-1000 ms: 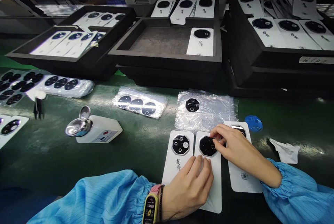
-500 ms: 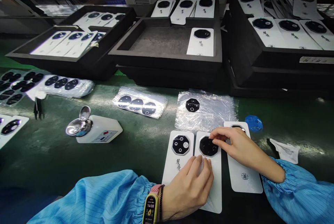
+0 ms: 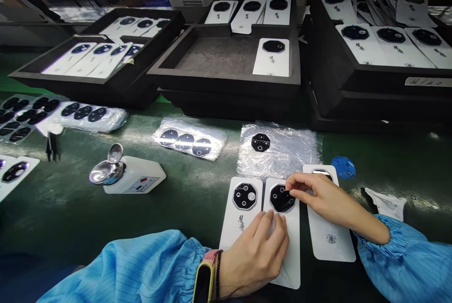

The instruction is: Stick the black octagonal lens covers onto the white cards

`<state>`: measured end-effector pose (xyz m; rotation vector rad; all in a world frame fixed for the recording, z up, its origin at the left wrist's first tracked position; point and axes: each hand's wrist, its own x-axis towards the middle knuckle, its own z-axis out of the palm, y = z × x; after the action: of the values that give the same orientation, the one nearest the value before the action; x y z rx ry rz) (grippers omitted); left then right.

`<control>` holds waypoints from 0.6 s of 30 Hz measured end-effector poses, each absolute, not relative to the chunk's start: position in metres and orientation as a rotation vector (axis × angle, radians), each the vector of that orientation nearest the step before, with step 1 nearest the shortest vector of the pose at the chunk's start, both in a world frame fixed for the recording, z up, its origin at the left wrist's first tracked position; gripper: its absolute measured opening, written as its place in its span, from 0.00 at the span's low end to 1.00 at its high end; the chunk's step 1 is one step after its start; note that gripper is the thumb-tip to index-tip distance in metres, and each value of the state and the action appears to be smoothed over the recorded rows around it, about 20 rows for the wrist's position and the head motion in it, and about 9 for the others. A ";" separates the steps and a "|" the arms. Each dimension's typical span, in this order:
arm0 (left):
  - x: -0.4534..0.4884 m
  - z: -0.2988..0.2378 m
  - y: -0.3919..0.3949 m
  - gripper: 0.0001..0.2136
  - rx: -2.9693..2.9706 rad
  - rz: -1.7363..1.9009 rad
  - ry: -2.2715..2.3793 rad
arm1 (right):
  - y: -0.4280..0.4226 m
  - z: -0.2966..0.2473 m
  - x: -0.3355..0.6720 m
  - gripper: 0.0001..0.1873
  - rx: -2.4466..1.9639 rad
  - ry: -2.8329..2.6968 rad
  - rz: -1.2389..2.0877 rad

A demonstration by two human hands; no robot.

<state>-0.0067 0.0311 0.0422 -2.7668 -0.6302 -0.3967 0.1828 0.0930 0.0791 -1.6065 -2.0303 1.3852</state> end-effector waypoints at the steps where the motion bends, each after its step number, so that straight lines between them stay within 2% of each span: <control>1: -0.007 0.042 0.031 0.14 -2.767 -0.388 -0.629 | 0.093 0.080 0.183 0.08 -1.615 -2.040 1.387; 8: -0.007 0.042 0.031 0.14 -2.762 -0.419 -0.639 | 0.097 0.083 0.187 0.08 -1.534 -2.006 1.464; 13: -0.006 0.043 0.031 0.15 -2.758 -0.440 -0.644 | 0.099 0.077 0.185 0.04 -1.554 -1.805 1.434; 18: -0.007 0.040 0.030 0.14 -2.734 -0.415 -0.635 | 0.097 0.075 0.179 0.06 -1.551 -1.842 1.386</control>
<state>-0.0071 0.0301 0.0398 -2.7342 -0.6354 -0.4154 0.1787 0.0972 0.0747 -1.5508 -1.8420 1.3863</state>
